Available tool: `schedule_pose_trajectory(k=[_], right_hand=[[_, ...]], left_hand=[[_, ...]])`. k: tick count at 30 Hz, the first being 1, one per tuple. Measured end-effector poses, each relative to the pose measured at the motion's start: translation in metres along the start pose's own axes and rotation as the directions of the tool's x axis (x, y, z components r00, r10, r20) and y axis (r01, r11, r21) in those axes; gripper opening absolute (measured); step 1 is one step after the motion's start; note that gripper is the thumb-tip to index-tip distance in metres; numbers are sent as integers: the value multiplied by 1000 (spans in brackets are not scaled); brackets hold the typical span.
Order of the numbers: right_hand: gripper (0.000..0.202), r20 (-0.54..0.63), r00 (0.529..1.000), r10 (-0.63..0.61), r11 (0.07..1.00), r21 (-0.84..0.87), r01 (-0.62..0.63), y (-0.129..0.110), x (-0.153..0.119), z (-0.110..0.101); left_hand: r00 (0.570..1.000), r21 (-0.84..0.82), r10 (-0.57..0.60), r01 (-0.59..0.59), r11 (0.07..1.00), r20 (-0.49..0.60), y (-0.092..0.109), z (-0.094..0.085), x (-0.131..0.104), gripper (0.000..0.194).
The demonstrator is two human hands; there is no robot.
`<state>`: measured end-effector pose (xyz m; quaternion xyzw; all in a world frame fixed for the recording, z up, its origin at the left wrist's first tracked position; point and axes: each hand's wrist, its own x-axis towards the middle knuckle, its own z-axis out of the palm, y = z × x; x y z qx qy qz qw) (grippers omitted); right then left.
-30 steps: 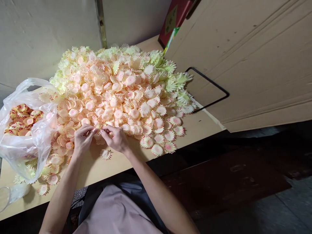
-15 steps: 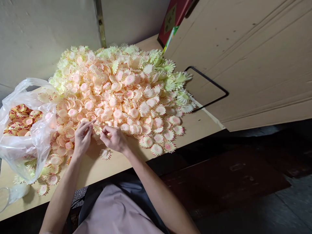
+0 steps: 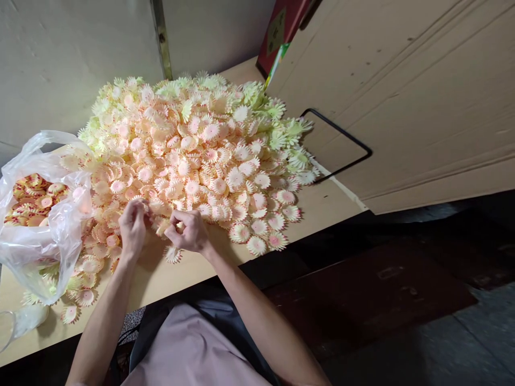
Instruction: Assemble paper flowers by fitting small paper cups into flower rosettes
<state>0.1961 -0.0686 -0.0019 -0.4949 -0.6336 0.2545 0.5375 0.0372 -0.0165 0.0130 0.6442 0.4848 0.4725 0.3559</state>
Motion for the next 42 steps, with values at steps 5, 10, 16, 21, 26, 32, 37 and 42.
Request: schedule_pose_trajectory(k=[5,10,16,21,26,32,37,42], right_hand=[[22,-87,996,28,999,20,-26,-4,-1,-2],[23,-103,992,77,997,-8,-79,-3,3,1],[17,-12,999,47,999,7,-47,1,2,3],[17,3,998,56,997,44,-56,-1,1,3],[13,46,996,77,992,96,-81,-3,2,3],[14,58,996,69,994,80,-74,0,2,3],[15,81,994,73,997,33,-76,5,1,3],[17,108,990,94,995,-29,-92,5,2,4]], left_hand=[[999,-20,-4,3,1000,-42,-5,-5,4,39],[985,79,167,-170,982,46,4,-8,-1,37],[960,125,230,-251,960,159,-1,-11,0,30],[958,50,249,-258,965,145,-6,-8,1,16],[944,87,296,-310,947,144,-4,-7,2,20],[932,145,217,-267,953,290,0,-7,2,36],[909,157,186,-259,953,372,-1,-6,2,44],[927,145,167,-226,963,335,-1,-2,1,40]])
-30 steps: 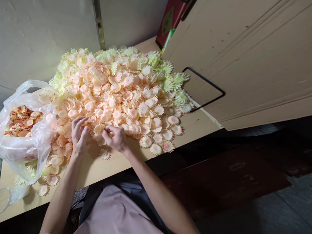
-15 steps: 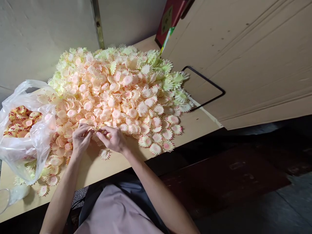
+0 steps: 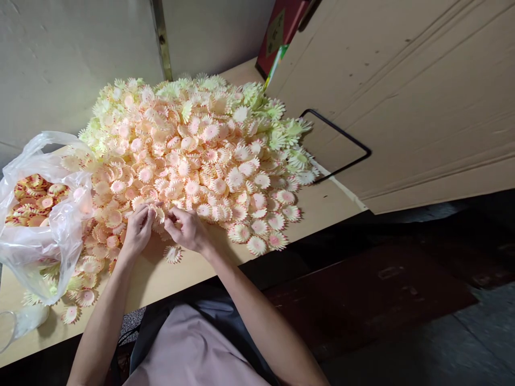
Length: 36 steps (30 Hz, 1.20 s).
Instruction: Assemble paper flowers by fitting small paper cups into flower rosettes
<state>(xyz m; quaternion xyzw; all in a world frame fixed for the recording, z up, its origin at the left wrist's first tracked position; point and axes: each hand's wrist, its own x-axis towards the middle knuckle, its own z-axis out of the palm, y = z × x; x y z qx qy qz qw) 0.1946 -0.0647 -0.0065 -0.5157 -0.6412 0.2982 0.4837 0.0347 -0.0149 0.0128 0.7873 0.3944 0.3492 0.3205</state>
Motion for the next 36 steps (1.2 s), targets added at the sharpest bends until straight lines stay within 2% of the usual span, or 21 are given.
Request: schedule_pose_trajectory(k=[4,7,9,12,16,18,20,25,27,32,36], right_hand=[[16,2,999,-41,999,20,41,-1,0,0],[17,-5,997,-76,995,67,76,-1,-2,-1],[18,-13,998,-63,995,83,64,-2,-2,-1],[16,11,1000,-13,994,104,11,-4,-2,-2],[11,84,996,1,992,128,-11,-5,-2,-3],[11,96,995,-13,994,113,2,-4,-2,-3],[12,94,996,-8,996,87,0,-3,-2,-3],[14,99,995,6,998,60,-11,-3,-1,-2],[14,95,995,4,998,62,-10,-4,-1,-2],[12,83,996,18,995,94,-26,-4,0,-2],[14,64,998,10,996,88,-16,-2,0,-1]], left_hand=[[992,-41,-78,75,996,-96,-1,1,1,36],[955,-87,-189,174,981,-228,-3,-4,1,33],[943,-101,-195,174,980,-269,-3,-8,0,31],[968,-71,-111,98,993,-226,1,-11,-1,34],[994,40,-11,16,999,-110,4,-12,-1,25],[997,44,16,-13,999,-73,2,-12,-1,21],[997,-26,1,-3,1000,-81,-2,-11,-1,19],[974,-270,-182,141,952,-133,-3,-9,-4,27],[973,-308,-188,139,941,-133,-1,-9,-4,25],[982,-252,-89,44,967,-169,0,-11,-3,25],[975,-349,-169,109,931,-146,-3,-11,-3,27]])
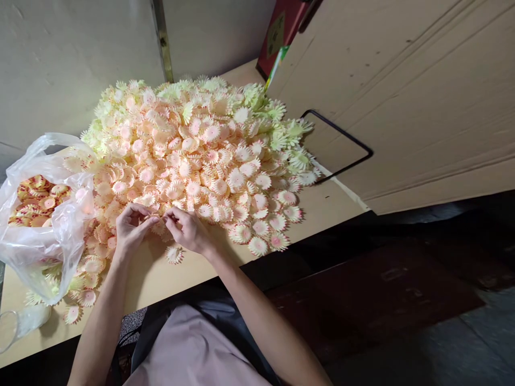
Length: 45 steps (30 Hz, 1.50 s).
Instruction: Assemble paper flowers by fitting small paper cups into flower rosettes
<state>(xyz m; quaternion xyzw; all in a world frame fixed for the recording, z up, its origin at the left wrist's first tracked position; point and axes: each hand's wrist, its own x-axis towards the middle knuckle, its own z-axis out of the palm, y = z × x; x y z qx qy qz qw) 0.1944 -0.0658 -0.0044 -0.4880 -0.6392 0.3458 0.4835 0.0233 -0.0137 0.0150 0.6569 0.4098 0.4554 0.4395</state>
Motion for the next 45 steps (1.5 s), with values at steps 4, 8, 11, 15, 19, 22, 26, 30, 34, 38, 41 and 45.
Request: schedule_pose_trajectory(k=[4,8,11,15,19,22,26,30,34,38,41,45], right_hand=[[17,-5,1000,4,1000,-7,-4,-1,0,0],[21,-9,1000,1,1000,11,-1,-3,0,0],[20,-17,1000,-20,1000,-13,20,-4,1,0],[21,-5,999,-33,998,-47,32,-4,1,0],[20,8,999,-44,998,-41,44,-2,-2,-1],[19,7,998,-56,998,15,56,-2,-3,-2],[20,-70,998,5,996,92,2,-4,-4,-1],[41,-227,973,27,991,131,3,-3,-5,-4],[51,-225,974,26,992,125,2,-4,-8,-9],[31,-217,976,27,978,209,19,-3,-6,-8],[15,-191,981,-17,960,271,69,1,-2,-1],[26,-150,989,13,941,336,39,5,2,5]], left_hand=[[998,15,-52,53,998,-43,-1,0,0,30],[997,32,-72,72,997,-9,1,1,-1,25],[996,38,-80,78,996,47,1,3,-2,23],[997,93,-57,52,994,51,0,6,-2,21],[998,179,-45,51,983,-37,-3,5,1,25],[988,142,-37,58,988,-151,-2,2,3,23],[989,83,40,-28,996,-140,3,2,3,22],[985,215,140,-116,970,-99,6,3,3,15],[973,264,202,-167,950,-114,4,2,3,10],[975,202,192,-168,965,-109,3,3,0,11],[979,169,194,-181,969,-65,2,1,-1,16],[933,180,351,-361,915,86,-1,-2,2,34]])
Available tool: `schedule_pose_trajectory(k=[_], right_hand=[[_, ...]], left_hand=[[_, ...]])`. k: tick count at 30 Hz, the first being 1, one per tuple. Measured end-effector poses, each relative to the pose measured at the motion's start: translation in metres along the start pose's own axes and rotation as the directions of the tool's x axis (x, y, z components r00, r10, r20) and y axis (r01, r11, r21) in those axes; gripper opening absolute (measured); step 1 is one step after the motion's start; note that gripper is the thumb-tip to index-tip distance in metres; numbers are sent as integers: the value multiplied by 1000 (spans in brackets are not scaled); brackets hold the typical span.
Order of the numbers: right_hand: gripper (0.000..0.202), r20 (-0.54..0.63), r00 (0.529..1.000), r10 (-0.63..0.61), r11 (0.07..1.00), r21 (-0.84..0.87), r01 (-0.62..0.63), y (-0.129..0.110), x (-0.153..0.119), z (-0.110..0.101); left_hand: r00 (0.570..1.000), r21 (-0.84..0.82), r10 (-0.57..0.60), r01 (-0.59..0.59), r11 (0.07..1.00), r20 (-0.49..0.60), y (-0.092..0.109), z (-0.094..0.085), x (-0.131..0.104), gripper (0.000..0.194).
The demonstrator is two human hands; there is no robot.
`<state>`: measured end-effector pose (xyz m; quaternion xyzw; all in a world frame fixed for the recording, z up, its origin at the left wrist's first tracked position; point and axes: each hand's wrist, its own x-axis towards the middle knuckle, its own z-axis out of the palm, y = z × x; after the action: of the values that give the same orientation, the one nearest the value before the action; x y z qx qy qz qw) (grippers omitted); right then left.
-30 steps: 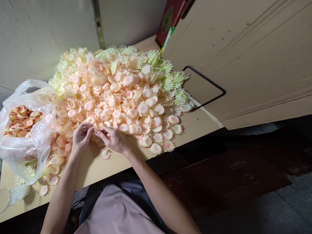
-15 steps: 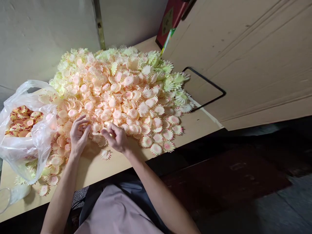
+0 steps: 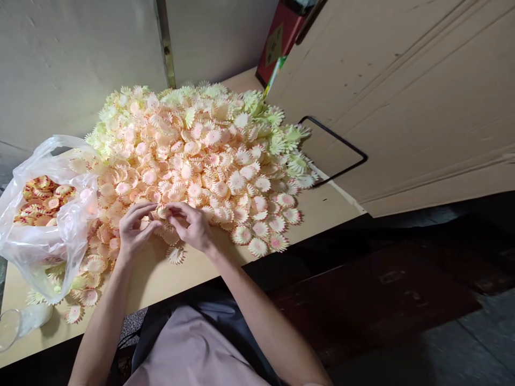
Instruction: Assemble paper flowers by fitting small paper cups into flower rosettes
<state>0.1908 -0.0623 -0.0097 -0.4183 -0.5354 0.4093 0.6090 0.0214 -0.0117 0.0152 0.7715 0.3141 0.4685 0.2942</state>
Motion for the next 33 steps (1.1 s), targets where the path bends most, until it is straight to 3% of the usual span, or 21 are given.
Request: schedule_pose_trajectory(k=[3,6,9,15,21,23,25,29,33], right_hand=[[38,19,998,58,997,50,-59,-7,4,0],[34,89,993,72,997,-4,-72,-22,12,-3],[34,135,988,71,997,-22,-69,-39,20,-7],[36,6,998,67,995,77,-67,-49,30,-12],[24,40,999,-12,991,-136,17,-38,33,-17],[20,82,993,-90,952,-285,110,-36,33,-20],[23,193,969,-156,870,-438,227,-34,33,-23],[29,417,900,-130,662,-639,391,-28,34,-27],[14,372,918,-138,620,-691,373,-24,37,-23]], left_hand=[[996,19,88,-88,996,30,-3,-1,2,42],[996,35,88,-88,996,-8,-4,-1,1,44],[995,-1,9,-9,1000,-94,-4,-1,-1,50],[965,-90,-153,136,987,-212,-3,-2,-2,43],[928,-187,-207,153,970,-309,-2,0,0,30],[896,-246,-265,184,952,-355,-3,1,0,22],[872,-287,-326,228,930,-365,-3,2,-1,20],[858,-302,-396,302,904,-327,1,2,0,20],[839,-332,-430,323,886,-334,5,2,0,21]])
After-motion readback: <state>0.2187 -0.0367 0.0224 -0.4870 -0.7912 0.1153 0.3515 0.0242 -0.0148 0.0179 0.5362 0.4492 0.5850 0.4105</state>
